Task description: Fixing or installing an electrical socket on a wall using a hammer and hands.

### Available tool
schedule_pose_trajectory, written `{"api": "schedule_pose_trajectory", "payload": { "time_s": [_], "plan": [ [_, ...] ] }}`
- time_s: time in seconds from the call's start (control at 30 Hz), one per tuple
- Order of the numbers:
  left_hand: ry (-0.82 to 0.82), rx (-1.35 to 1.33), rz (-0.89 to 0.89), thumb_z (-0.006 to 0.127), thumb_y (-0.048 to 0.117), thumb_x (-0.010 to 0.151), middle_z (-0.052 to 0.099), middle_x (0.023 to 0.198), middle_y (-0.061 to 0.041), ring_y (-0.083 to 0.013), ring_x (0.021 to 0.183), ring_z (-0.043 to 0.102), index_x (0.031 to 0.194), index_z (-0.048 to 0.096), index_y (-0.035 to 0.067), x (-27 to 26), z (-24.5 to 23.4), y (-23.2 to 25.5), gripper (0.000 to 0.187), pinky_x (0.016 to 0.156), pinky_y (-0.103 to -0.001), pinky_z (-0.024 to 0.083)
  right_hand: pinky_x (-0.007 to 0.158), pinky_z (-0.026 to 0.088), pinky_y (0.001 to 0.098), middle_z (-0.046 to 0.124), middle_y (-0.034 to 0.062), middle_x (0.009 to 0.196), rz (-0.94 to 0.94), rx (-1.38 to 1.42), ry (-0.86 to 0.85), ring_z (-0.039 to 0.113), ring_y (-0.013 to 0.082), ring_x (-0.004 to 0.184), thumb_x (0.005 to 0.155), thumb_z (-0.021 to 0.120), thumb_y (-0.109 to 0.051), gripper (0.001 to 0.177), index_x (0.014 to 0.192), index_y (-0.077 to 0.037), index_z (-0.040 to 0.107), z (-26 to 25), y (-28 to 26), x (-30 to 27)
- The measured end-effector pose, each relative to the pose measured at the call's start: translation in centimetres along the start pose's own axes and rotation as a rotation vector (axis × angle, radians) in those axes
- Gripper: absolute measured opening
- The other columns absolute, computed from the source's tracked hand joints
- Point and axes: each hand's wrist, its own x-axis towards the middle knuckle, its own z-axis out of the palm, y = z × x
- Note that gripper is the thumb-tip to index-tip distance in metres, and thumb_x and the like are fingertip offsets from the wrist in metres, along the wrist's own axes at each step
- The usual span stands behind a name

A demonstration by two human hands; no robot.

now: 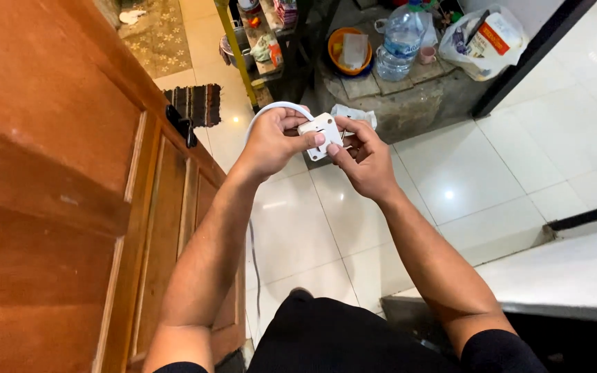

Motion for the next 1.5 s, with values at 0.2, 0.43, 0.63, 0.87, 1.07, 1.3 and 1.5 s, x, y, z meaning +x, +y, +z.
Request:
{"api": "schedule_pose_trajectory", "payload": {
  "time_s": [0.2, 0.43, 0.63, 0.87, 1.07, 1.3, 1.5],
  "plan": [
    [-0.023, -0.024, -0.007, 0.085, 0.003, 0.08, 0.074, 0.111, -0.015, -0.0174, 0.099, 0.072, 0.121, 0.056, -0.005, 6.0, -3.4, 0.9, 0.05, 0.085, -0.031, 0.061, 0.085, 0.06, 0.0261, 0.054, 0.0074, 0.129, 0.006, 0.015, 0.017, 0.067, 0.0134, 0.109, 0.098, 0.071, -0.004, 0.048, 0.141, 0.006, 0.053, 0.3, 2.6, 6.5],
    [-0.047, -0.052, 0.002, 0.086, 0.003, 0.078, 0.074, 0.11, -0.014, -0.0171, 0.1, 0.073, 0.119, 0.058, -0.004, 16.0, -11.1, 1.4, 0.051, 0.087, -0.031, 0.062, 0.088, 0.058, 0.0283, 0.057, 0.0077, 0.132, -0.084, 0.053, -0.016, 0.064, 0.0119, 0.105, 0.106, 0.06, -0.005, 0.041, 0.145, 0.005, 0.052, 0.6, 9.6, 17.4],
    [-0.037, 0.056, -0.017, 0.087, 0.004, 0.077, 0.074, 0.107, -0.012, -0.0155, 0.095, 0.072, 0.115, 0.063, -0.005, 24.3, -19.1, 3.0, 0.045, 0.082, -0.029, 0.06, 0.087, 0.057, 0.029, 0.063, 0.0091, 0.131, -0.061, 0.12, 0.037, 0.064, 0.0118, 0.107, 0.108, 0.053, -0.012, 0.037, 0.143, 0.002, 0.054, 2.8, 13.4, 28.4],
    [0.053, 0.063, -0.074, 0.086, 0.007, 0.077, 0.077, 0.101, -0.009, -0.0136, 0.085, 0.072, 0.112, 0.064, -0.004, 32.5, -26.1, 4.2, 0.043, 0.07, -0.027, 0.057, 0.079, 0.056, 0.028, 0.068, 0.0106, 0.125, -0.009, 0.091, 0.161, 0.07, 0.0147, 0.097, 0.108, 0.052, -0.009, 0.033, 0.139, 0.002, 0.058, 4.1, 17.8, 38.2],
    [0.132, 0.085, -0.08, 0.088, 0.008, 0.076, 0.075, 0.099, -0.008, -0.0126, 0.084, 0.071, 0.112, 0.064, -0.003, 39.1, -33.4, 1.9, 0.044, 0.071, -0.027, 0.057, 0.074, 0.057, 0.0275, 0.07, 0.0124, 0.119, 0.01, 0.121, 0.173, 0.07, 0.0153, 0.093, 0.107, 0.056, -0.007, 0.029, 0.134, 0.003, 0.062, 5.0, 22.9, 46.7],
    [0.279, 0.339, -0.018, 0.088, 0.005, 0.074, 0.076, 0.1, -0.011, -0.0147, 0.09, 0.073, 0.109, 0.065, -0.005, 45.3, -42.4, 2.7, 0.043, 0.079, -0.028, 0.06, 0.078, 0.057, 0.0263, 0.072, 0.0089, 0.11, -0.016, 0.114, -0.049, 0.071, 0.014, 0.092, 0.105, 0.061, -0.008, 0.024, 0.126, 0.003, 0.067, 8.8, 30.6, 58.4],
    [0.429, 0.352, -0.046, 0.085, 0.003, 0.075, 0.076, 0.101, -0.011, -0.0154, 0.091, 0.074, 0.113, 0.063, -0.003, 49.6, -49.4, 6.4, 0.044, 0.08, -0.029, 0.06, 0.086, 0.056, 0.0258, 0.072, 0.0067, 0.106, -0.008, 0.256, -0.272, 0.069, 0.0125, 0.096, 0.107, 0.062, -0.009, 0.021, 0.123, 0.003, 0.068, 13.2, 34.7, 67.7]
  ]
}}
